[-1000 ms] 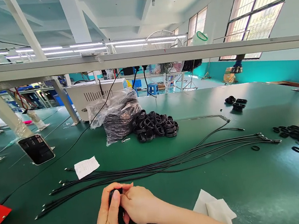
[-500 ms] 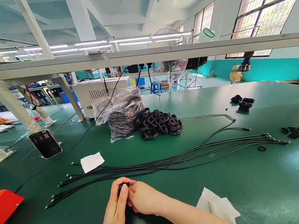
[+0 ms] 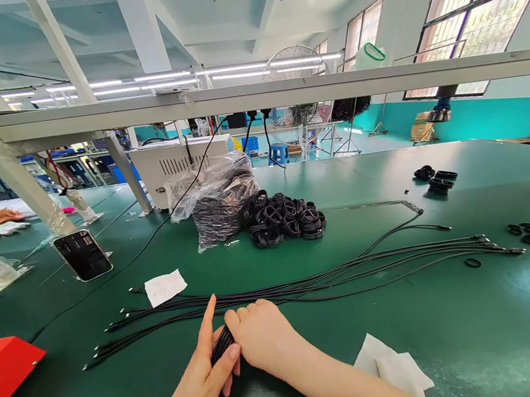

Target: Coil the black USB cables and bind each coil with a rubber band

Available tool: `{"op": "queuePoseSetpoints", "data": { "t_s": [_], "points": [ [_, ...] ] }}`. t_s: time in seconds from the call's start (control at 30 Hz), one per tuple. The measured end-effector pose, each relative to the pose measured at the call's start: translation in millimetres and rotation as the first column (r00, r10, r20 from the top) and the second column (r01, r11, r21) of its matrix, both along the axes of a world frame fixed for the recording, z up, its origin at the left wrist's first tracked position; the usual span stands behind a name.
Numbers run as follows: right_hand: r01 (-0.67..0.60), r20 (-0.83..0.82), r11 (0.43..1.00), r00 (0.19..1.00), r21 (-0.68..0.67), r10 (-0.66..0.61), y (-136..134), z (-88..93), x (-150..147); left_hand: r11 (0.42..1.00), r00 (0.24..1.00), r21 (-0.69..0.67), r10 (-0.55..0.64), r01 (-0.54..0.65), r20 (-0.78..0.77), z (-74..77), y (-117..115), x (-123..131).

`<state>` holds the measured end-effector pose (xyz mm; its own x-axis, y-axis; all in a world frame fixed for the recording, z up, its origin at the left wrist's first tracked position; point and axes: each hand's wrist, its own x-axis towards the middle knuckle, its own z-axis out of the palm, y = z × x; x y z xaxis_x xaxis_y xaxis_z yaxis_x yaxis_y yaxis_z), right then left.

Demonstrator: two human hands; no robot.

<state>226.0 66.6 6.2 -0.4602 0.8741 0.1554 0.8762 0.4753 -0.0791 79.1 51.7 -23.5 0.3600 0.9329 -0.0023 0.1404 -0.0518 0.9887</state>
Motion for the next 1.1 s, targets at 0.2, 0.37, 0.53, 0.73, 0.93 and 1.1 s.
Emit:
{"op": "queuePoseSetpoints", "data": {
  "t_s": [0.2, 0.37, 0.53, 0.73, 0.93, 1.1],
  "points": [
    [-0.098, 0.052, 0.985, 0.994, 0.139, 0.091, 0, -14.2, 1, 0.979, 0.992, -0.164, -0.125, 0.121, -0.014, 7.5, 2, -7],
    [-0.088, 0.073, 0.974, 0.995, 0.211, 0.074, -3, -20.7, -3, 0.991, 0.982, -0.116, -0.092, 0.073, -0.165, 7.4, 5, -3],
    [-0.051, 0.074, 0.953, 0.997, 0.298, 0.03, -10, -26.9, -9, 0.994, 0.952, 0.047, 0.104, -0.094, -0.289, 3.7, 3, 10],
    [-0.055, 0.129, 0.929, 0.992, 0.365, 0.008, -18, -29.9, -13, 0.992, 0.947, 0.07, 0.121, -0.105, -0.296, -5.8, -1, 13],
    [-0.029, 0.196, 0.937, 0.98, 0.347, -0.043, -24, -26.5, -11, 0.999, 0.971, 0.03, -0.019, 0.027, -0.239, 1.3, -1, 11],
    [0.007, 0.282, 0.984, 0.958, 0.178, -0.058, -19, -18.3, -13, 0.991, 0.993, -0.093, -0.104, 0.098, -0.064, 4.4, 2, 4]
  ]
}}
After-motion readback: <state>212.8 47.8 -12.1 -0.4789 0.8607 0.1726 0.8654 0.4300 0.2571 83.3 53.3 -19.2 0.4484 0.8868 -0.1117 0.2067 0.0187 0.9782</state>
